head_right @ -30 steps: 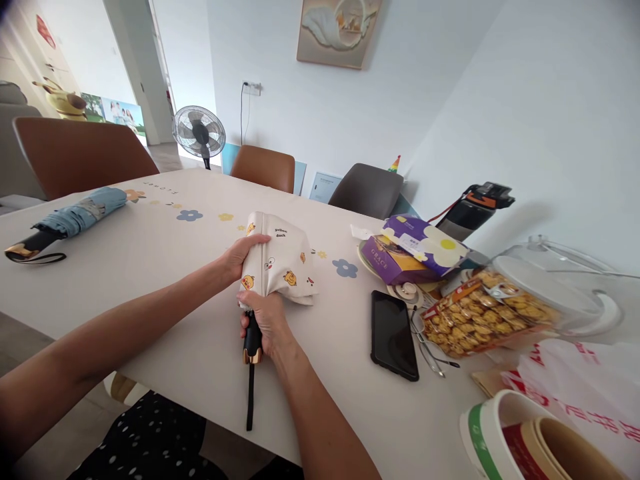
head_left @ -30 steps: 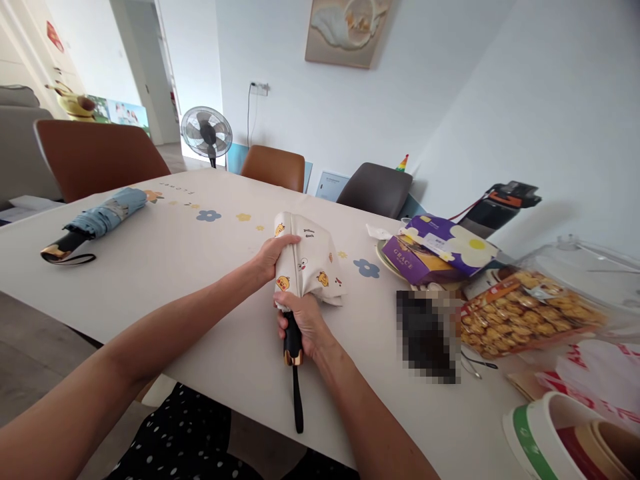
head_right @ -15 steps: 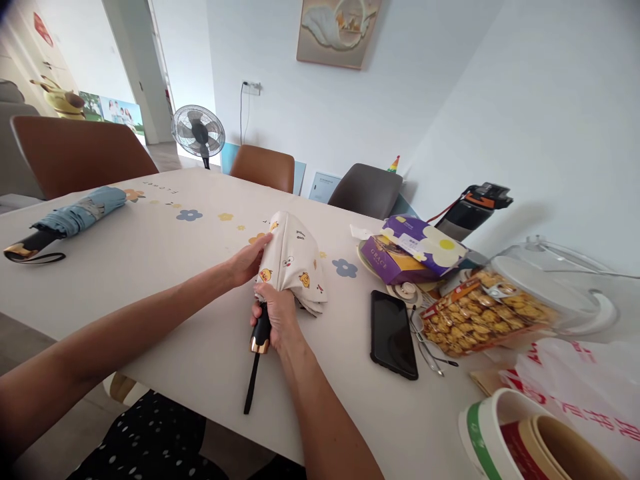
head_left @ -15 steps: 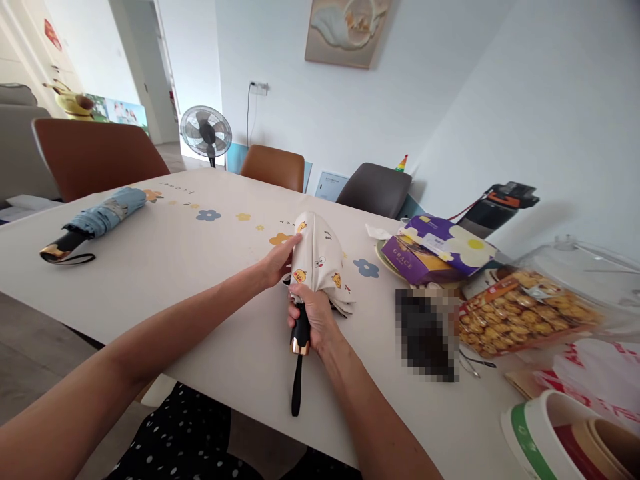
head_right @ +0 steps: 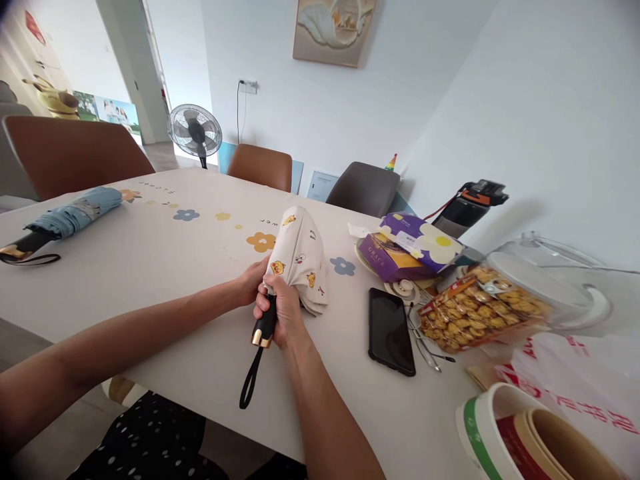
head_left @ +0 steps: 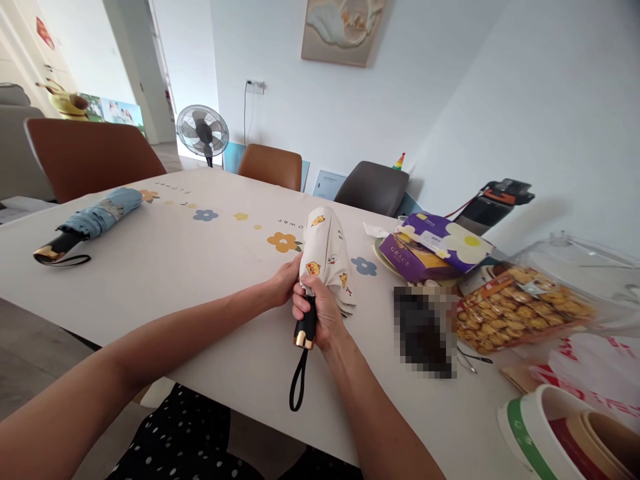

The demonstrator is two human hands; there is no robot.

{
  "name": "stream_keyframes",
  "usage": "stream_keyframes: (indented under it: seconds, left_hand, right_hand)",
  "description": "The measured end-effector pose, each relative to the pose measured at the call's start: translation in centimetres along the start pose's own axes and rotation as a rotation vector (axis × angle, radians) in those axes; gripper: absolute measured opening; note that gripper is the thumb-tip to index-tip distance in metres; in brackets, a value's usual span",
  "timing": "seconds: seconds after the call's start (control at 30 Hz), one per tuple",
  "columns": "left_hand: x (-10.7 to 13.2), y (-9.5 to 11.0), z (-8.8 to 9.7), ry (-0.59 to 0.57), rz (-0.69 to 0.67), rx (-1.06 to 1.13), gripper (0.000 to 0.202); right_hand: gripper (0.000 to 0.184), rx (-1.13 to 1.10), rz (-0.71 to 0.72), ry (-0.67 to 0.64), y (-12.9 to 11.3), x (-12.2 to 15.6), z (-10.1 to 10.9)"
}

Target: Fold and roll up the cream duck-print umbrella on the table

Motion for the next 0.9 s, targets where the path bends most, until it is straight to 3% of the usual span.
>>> stream_keyframes:
  seconds: [0.2, 0.4, 0.67, 0.8, 0.9]
  left_hand:
    - [0.3, -0.1, -0.6, -0.132, -0.027, 0.006, 0.020]
    - [0.3, -0.3, -1.0, -0.308, 0.077, 0.017, 0.009]
    - [-0.2, -0.6, -0.7, -0.534, 0.207, 0.126, 0.020]
    - [-0.4, -0.8, -0.6, -0.613, 0.180, 0.140, 0.024]
    - [-0.6, -0.5, -0.2, -0.591, 0.078, 0.107, 0.018]
  right_hand:
    - [0.012, -0.131, -0.010, -0.111, -0.6, 0.1, -0.3]
    - [0.012, -0.220, -0.019, -0.186, -0.9, 0.3, -0.5]
    - [0.014, -0.235, -0.008, -0.232, -1.4, 0.5, -0.7]
    - [0.015, -0.251, -0.021, -0.253, -1.3, 0.5, -0.8]
    - [0.016, -0.258, -0.039, -0.272, -0.9, 0.5, -0.8]
Point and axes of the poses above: each hand's wrist, its own x-axis away from the middle knuckle, its own z-axis out of the back of the hand, y = z × x, the point moved 4 cm from there along -x, towards the middle knuckle, and after that the axes turned 14 degrees about -y, right-handed, at the moved point
